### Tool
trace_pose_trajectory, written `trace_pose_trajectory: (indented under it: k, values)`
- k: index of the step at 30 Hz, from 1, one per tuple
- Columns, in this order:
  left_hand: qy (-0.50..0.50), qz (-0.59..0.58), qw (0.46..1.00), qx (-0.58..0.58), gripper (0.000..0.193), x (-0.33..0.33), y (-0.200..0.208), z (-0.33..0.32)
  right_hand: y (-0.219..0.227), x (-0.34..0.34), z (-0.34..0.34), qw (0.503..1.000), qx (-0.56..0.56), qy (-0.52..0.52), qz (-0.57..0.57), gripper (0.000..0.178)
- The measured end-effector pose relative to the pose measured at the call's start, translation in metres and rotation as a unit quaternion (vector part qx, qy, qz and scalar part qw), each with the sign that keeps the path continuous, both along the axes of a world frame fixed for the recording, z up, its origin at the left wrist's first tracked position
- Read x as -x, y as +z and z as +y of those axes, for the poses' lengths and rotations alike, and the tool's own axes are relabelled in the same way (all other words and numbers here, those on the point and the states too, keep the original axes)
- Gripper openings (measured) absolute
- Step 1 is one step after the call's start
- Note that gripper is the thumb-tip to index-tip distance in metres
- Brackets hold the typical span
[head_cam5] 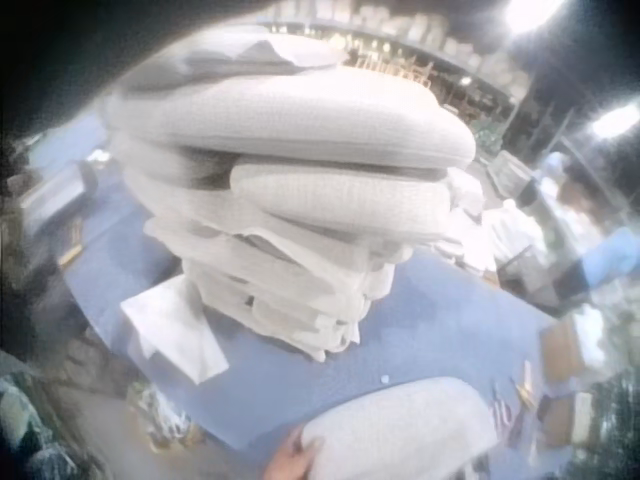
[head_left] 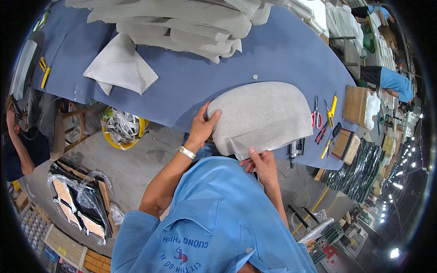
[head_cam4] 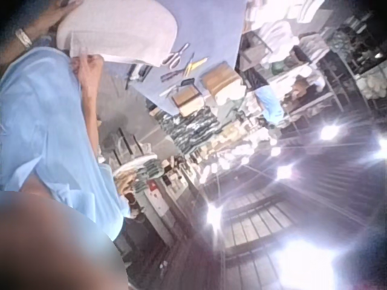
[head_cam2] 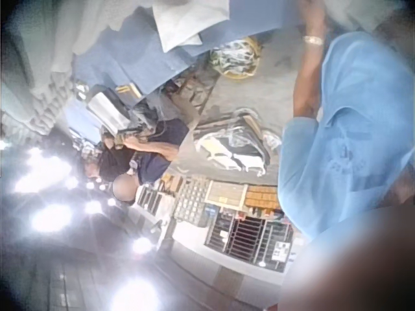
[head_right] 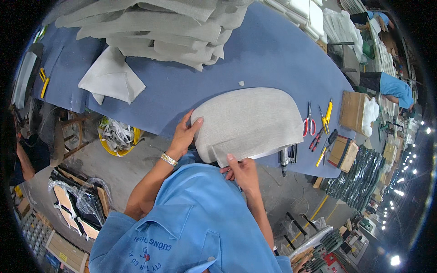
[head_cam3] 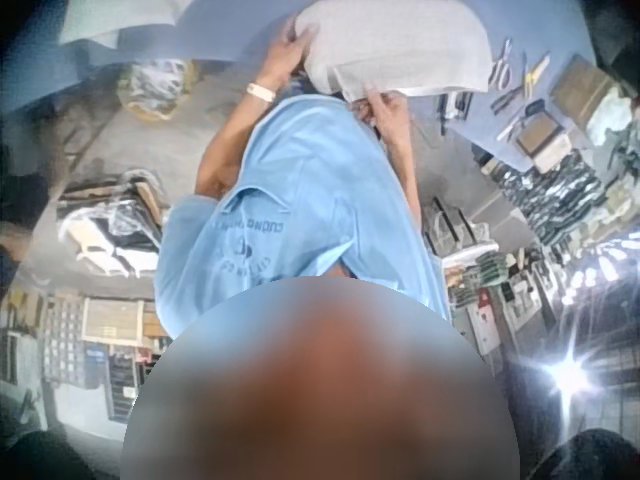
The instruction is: The person assembles a cushion by inserting a foam insert into a fabric cover, folding the edges, and securing them with a staple gun. They trim excess fabric with scissors and continue stapling to close the cover around the foam.
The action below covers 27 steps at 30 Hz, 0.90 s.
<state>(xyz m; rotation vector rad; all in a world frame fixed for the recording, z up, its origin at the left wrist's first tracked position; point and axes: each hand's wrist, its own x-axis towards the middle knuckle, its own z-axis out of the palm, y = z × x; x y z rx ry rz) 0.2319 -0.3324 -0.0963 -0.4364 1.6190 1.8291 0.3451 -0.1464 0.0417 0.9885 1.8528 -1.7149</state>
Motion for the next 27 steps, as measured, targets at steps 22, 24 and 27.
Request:
trace_pose_trajectory:
  k: [22, 24, 27]
  values:
    - [-0.197, 0.441, 0.859, 0.168, 0.077, -0.025, 0.098, -0.013, 0.008, 0.073, -0.016, 0.956, -0.234, 0.112, 0.140, 0.060]
    - [-0.181, 0.432, 0.870, 0.154, 0.079, -0.026, 0.087, -0.011, 0.010, 0.073, -0.017, 0.959, -0.223, 0.107, 0.141, 0.059]
    - [-0.153, 0.436, 0.875, 0.148, 0.080, -0.031, 0.080, -0.008, 0.018, 0.074, -0.018, 0.954, -0.237, 0.127, 0.135, 0.055]
